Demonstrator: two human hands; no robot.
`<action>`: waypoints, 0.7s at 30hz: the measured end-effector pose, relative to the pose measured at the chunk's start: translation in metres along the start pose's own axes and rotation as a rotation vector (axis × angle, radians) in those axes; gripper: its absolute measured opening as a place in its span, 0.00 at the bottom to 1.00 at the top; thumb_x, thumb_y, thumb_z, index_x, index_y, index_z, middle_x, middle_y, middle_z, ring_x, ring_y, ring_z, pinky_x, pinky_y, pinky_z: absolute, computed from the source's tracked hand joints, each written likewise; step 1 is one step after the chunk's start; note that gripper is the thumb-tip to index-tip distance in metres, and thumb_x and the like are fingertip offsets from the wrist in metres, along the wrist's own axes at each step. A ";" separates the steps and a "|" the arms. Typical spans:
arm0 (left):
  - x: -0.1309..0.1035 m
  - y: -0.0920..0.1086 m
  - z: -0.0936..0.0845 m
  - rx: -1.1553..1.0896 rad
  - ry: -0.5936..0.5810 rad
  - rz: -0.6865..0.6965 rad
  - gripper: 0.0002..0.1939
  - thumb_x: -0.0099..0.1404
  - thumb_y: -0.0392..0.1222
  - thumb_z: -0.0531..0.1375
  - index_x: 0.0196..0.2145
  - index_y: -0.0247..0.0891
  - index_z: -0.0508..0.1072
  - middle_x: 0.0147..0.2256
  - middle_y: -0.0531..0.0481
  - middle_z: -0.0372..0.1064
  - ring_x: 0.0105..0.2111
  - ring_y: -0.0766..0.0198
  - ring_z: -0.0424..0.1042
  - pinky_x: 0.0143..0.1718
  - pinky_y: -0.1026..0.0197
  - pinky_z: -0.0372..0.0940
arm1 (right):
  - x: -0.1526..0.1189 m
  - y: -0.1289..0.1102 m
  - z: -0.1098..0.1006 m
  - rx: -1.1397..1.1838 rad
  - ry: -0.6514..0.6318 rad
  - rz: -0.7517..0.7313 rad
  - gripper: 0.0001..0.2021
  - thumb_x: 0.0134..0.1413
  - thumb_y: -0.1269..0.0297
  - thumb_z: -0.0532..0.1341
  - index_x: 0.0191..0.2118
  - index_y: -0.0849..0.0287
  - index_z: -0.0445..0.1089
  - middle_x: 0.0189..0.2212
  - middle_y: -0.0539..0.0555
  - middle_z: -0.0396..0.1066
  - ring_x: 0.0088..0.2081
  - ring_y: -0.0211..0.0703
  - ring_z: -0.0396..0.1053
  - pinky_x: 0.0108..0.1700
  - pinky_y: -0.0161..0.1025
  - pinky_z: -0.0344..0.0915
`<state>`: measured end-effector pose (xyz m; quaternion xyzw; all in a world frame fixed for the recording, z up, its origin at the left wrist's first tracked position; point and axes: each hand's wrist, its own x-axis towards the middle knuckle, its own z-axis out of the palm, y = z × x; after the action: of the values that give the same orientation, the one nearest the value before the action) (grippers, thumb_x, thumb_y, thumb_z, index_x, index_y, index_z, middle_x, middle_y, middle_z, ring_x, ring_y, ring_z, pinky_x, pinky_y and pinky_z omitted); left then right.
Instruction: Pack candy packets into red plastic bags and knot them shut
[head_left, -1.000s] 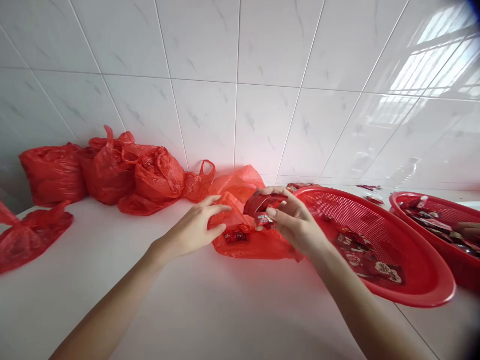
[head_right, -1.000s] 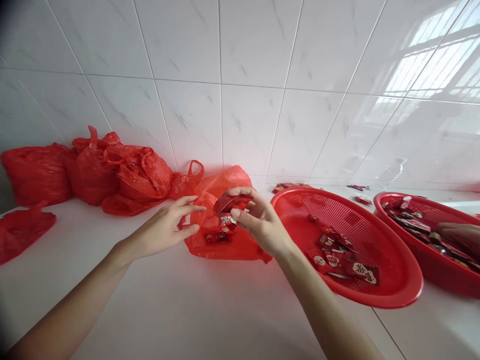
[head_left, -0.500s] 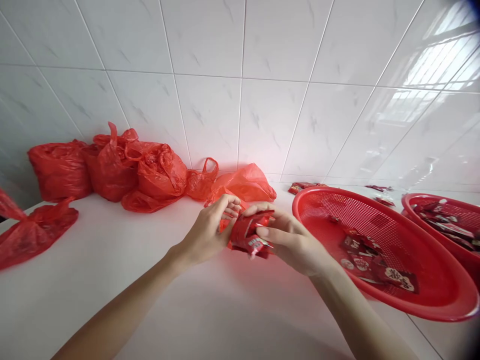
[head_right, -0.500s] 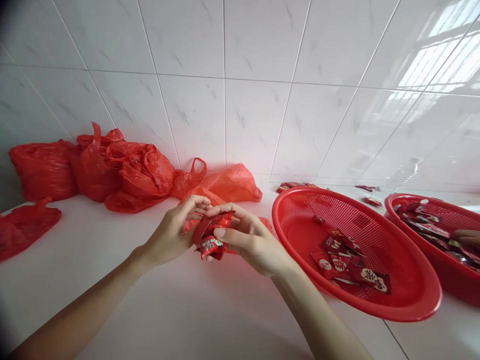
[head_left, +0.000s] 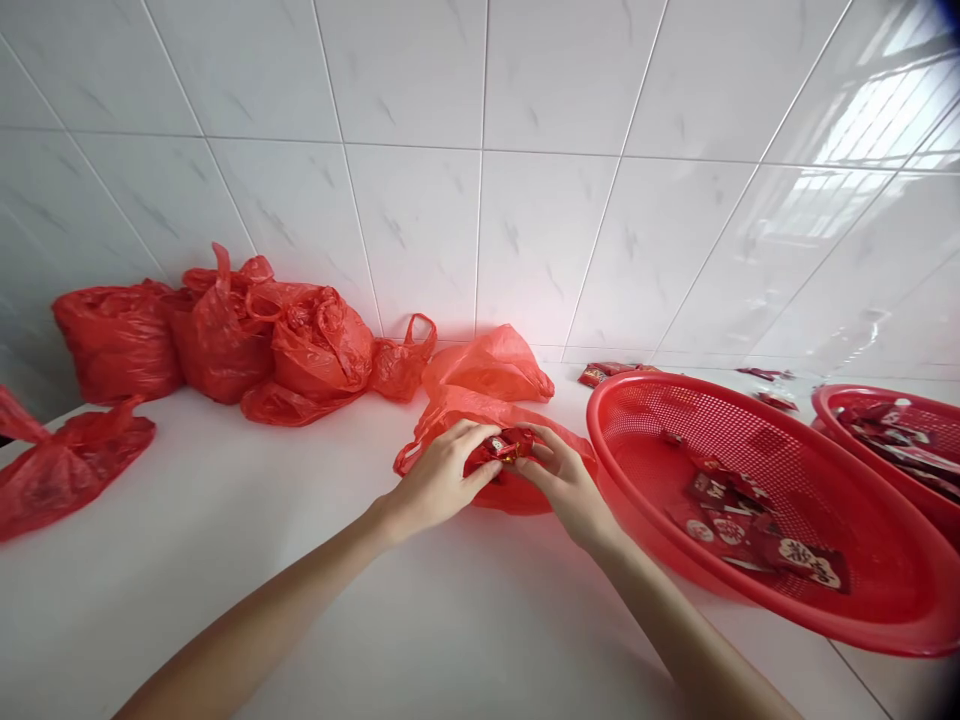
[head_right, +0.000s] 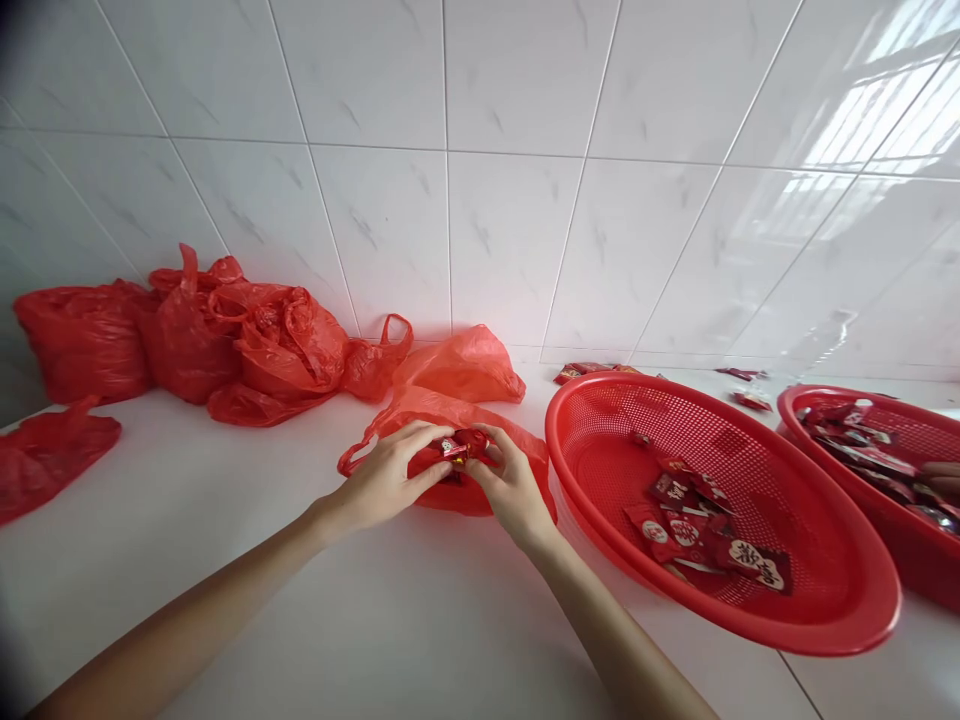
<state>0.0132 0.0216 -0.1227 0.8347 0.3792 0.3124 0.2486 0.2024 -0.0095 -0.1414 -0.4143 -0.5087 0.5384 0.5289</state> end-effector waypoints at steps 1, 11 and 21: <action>0.001 -0.002 0.001 0.016 0.014 0.002 0.17 0.70 0.45 0.55 0.55 0.44 0.71 0.50 0.45 0.71 0.51 0.56 0.72 0.53 0.53 0.67 | -0.001 0.001 0.000 0.001 -0.002 -0.012 0.19 0.56 0.56 0.66 0.51 0.55 0.66 0.48 0.56 0.75 0.48 0.47 0.76 0.55 0.47 0.69; 0.000 0.004 -0.001 -0.061 -0.021 0.019 0.23 0.66 0.46 0.61 0.58 0.43 0.67 0.55 0.44 0.68 0.55 0.55 0.69 0.55 0.53 0.66 | -0.006 0.001 -0.004 -0.249 0.135 -0.011 0.19 0.54 0.47 0.66 0.37 0.59 0.71 0.24 0.52 0.77 0.20 0.40 0.70 0.23 0.35 0.62; 0.007 -0.002 -0.004 -0.281 -0.010 -0.183 0.18 0.68 0.57 0.56 0.38 0.38 0.73 0.37 0.49 0.75 0.38 0.59 0.74 0.40 0.59 0.68 | -0.005 -0.002 -0.005 -0.237 0.275 -0.117 0.20 0.54 0.48 0.66 0.23 0.60 0.77 0.16 0.50 0.68 0.20 0.39 0.64 0.25 0.37 0.63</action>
<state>0.0131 0.0294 -0.1194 0.7551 0.4051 0.3343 0.3924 0.2080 -0.0138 -0.1405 -0.5132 -0.5147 0.3814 0.5712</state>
